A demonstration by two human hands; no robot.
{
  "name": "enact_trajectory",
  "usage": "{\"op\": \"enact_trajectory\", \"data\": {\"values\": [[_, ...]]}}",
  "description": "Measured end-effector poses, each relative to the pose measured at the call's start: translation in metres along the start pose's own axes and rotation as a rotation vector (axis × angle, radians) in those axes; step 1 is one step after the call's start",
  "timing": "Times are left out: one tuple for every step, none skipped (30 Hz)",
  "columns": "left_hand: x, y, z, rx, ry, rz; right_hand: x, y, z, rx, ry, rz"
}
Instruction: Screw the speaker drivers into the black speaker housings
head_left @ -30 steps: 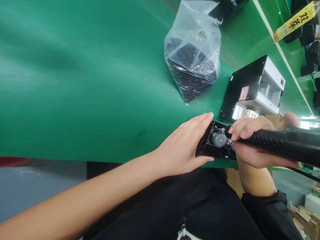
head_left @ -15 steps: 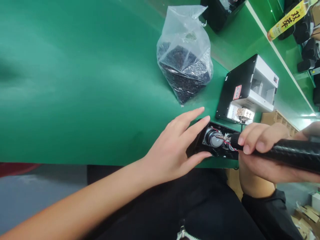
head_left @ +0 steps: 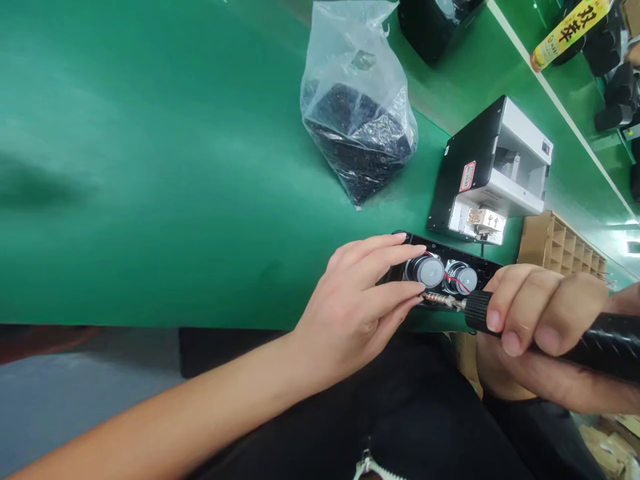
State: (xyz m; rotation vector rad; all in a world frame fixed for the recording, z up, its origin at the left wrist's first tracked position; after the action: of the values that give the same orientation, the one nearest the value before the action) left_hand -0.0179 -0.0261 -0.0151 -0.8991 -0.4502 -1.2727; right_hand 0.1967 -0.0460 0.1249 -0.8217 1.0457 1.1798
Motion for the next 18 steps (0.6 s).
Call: {"op": "enact_trajectory", "data": {"values": [[0.000, -0.001, 0.001, -0.008, 0.009, -0.005, -0.001, -0.001, 0.001, -0.005, -0.028, 0.037], [0.000, -0.003, 0.001, -0.010, 0.013, -0.009, -0.001, -0.001, 0.002, -0.014, -0.047, 0.076], [0.000, -0.004, 0.002, -0.004, 0.012, -0.013, -0.001, 0.000, 0.004, -0.021, -0.051, 0.102], [0.000, -0.004, 0.002, 0.002, 0.009, -0.016, 0.000, 0.001, 0.007, -0.026, -0.039, 0.103], [-0.001, -0.004, 0.002, 0.006, 0.007, -0.019, 0.001, 0.003, 0.009, -0.028, -0.028, 0.097], [-0.001, -0.004, 0.002, 0.007, 0.005, -0.022, 0.001, 0.004, 0.011, -0.014, -0.023, 0.092], [-0.001, -0.003, 0.002, 0.009, 0.005, -0.027, 0.002, 0.006, 0.013, 0.002, -0.022, 0.090], [-0.001, -0.003, 0.002, 0.015, 0.005, -0.031, 0.002, 0.007, 0.014, 0.026, -0.027, 0.090], [-0.001, -0.002, 0.003, 0.022, 0.001, -0.032, 0.002, 0.009, 0.014, 0.035, -0.036, 0.089], [-0.001, -0.002, 0.003, 0.034, -0.001, -0.030, 0.003, 0.012, 0.015, 0.034, -0.039, 0.086], [-0.001, -0.003, 0.004, 0.045, -0.005, -0.025, 0.003, 0.013, 0.014, 0.037, -0.039, 0.083], [-0.001, -0.003, 0.004, 0.051, -0.010, -0.018, 0.004, 0.014, 0.014, 0.043, -0.037, 0.079], [-0.001, -0.004, 0.004, 0.047, -0.014, -0.010, 0.004, 0.014, 0.014, 0.050, -0.037, 0.075], [-0.001, -0.005, 0.005, 0.039, -0.015, -0.005, 0.004, 0.014, 0.014, 0.051, -0.032, 0.066], [-0.001, -0.005, 0.005, 0.029, -0.015, -0.002, 0.004, 0.014, 0.015, 0.037, -0.028, 0.053], [-0.001, -0.006, 0.004, 0.019, -0.012, 0.001, 0.004, 0.014, 0.015, 0.026, -0.019, 0.035], [-0.001, -0.006, 0.004, 0.009, -0.010, 0.004, 0.004, 0.014, 0.015, 0.015, -0.009, 0.023], [-0.002, -0.006, 0.002, 0.005, -0.015, 0.006, 0.006, 0.013, 0.015, 0.016, -0.001, 0.019]]}}
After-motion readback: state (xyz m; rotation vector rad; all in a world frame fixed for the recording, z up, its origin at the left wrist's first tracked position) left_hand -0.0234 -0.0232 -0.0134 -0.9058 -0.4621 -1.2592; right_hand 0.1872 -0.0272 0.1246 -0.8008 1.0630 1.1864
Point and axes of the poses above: each hand's wrist, its own z-axis towards the middle knuckle, its own y-axis out of the palm, x = y × z, the point moved 4 cm from there along z, towards the middle knuckle, and after that the axes turned 7 degrees about x, right-handed, at the moved point
